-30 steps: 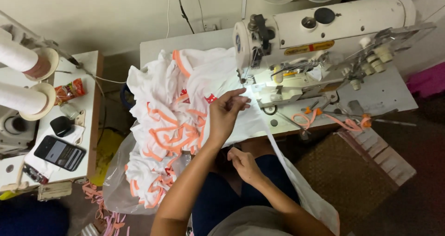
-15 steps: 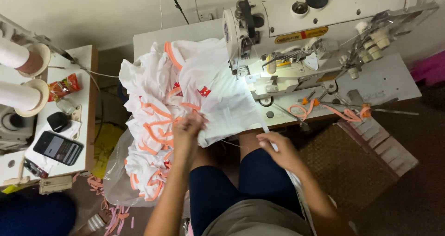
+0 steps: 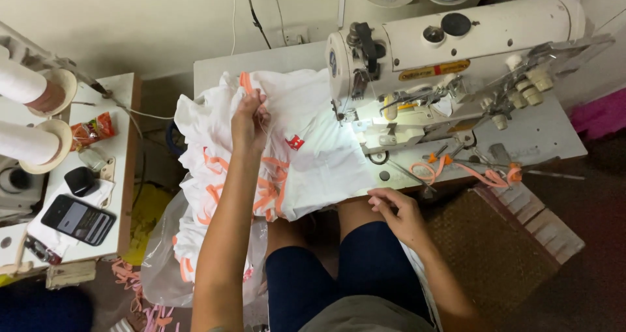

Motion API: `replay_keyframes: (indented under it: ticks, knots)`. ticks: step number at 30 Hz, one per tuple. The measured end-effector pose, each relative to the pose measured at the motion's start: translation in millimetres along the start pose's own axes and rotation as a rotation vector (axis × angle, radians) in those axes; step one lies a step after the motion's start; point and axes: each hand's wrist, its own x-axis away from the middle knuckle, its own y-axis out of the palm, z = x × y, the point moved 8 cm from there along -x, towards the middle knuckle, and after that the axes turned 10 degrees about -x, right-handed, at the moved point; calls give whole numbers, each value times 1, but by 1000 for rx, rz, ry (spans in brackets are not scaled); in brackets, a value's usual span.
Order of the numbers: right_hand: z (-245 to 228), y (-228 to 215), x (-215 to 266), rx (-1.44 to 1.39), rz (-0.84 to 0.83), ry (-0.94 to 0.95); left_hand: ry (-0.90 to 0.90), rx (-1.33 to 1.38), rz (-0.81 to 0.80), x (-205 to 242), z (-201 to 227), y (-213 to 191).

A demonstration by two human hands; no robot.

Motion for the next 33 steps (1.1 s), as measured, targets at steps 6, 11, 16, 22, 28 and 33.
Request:
replay_keyframes:
  ticks: [6,11,16,22,28,33]
  knots:
    - [-98,14,-57,77,0,-182,-54,-160,-50,12,-43,3]
    - [-168,33,-117,241,6,-332,-82,-434,-113,67,-56,0]
    - [-186,39,-122,351,95,-314,-105,-592,-225,107,-75,-10]
    - [-96,34,-89,274,115,-244,703,-983,-215,211,17,21]
    - [-59,51,-37,-384,-215,-182,1307,-1267,-873,316,25,114]
    - [25,-12,-32,-113,140,-155,1557,-1270,-977,337,-15,150]
